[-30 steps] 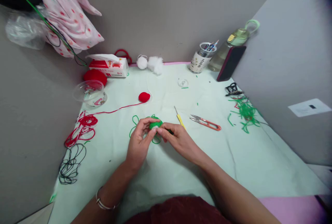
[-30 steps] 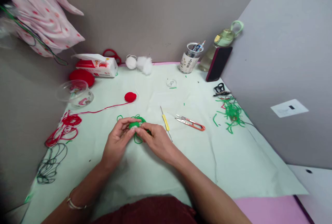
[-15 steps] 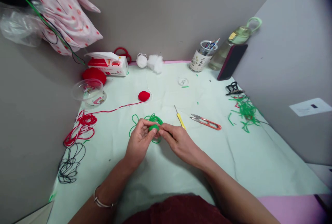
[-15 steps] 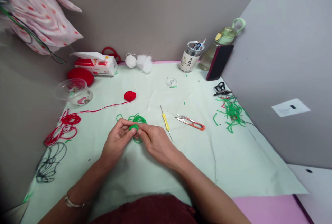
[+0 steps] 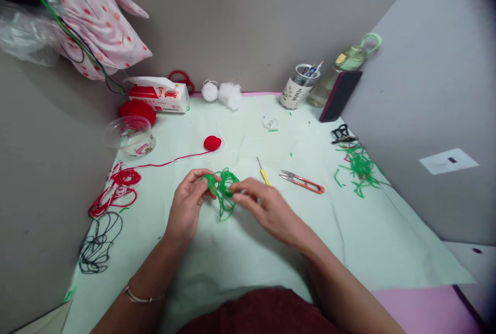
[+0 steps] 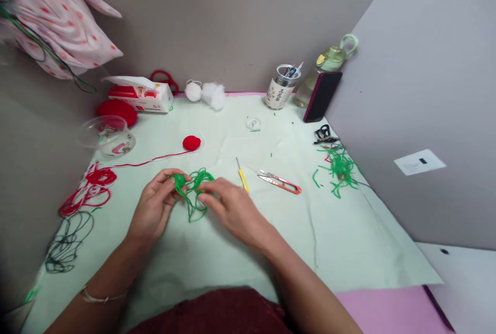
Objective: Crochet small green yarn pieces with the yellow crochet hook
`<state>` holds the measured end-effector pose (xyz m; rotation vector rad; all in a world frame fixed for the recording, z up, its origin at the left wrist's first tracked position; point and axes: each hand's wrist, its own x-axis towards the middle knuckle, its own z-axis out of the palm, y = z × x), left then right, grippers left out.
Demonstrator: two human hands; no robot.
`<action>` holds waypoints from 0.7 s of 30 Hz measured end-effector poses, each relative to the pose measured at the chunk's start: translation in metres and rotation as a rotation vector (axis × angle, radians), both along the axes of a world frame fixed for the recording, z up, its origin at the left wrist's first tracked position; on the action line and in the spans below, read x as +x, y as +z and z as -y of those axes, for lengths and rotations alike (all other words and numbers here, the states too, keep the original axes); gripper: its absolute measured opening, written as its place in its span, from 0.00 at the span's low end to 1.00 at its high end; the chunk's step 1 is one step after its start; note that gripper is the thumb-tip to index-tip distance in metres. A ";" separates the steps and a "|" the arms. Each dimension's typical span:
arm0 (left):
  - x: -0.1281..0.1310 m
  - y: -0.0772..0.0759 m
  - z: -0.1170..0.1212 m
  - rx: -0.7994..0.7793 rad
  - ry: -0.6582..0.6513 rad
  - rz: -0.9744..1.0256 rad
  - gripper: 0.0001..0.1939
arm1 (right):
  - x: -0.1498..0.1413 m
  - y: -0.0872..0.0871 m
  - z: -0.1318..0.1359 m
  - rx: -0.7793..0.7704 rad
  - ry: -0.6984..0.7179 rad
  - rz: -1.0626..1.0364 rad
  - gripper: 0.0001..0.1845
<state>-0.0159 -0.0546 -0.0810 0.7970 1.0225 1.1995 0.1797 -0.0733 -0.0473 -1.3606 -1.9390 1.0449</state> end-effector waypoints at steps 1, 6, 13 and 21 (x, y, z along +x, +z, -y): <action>-0.002 0.002 0.000 -0.015 0.012 0.023 0.06 | 0.008 0.000 -0.004 0.061 -0.135 0.112 0.11; -0.002 0.012 0.002 -0.078 -0.009 0.121 0.06 | 0.031 -0.016 -0.020 0.063 -0.349 0.764 0.20; 0.006 0.017 0.007 -0.142 -0.088 0.195 0.09 | 0.030 -0.024 -0.026 -0.008 -0.303 0.747 0.13; 0.008 0.019 0.012 -0.109 -0.156 0.167 0.09 | 0.034 -0.009 -0.020 -0.236 -0.297 -0.314 0.18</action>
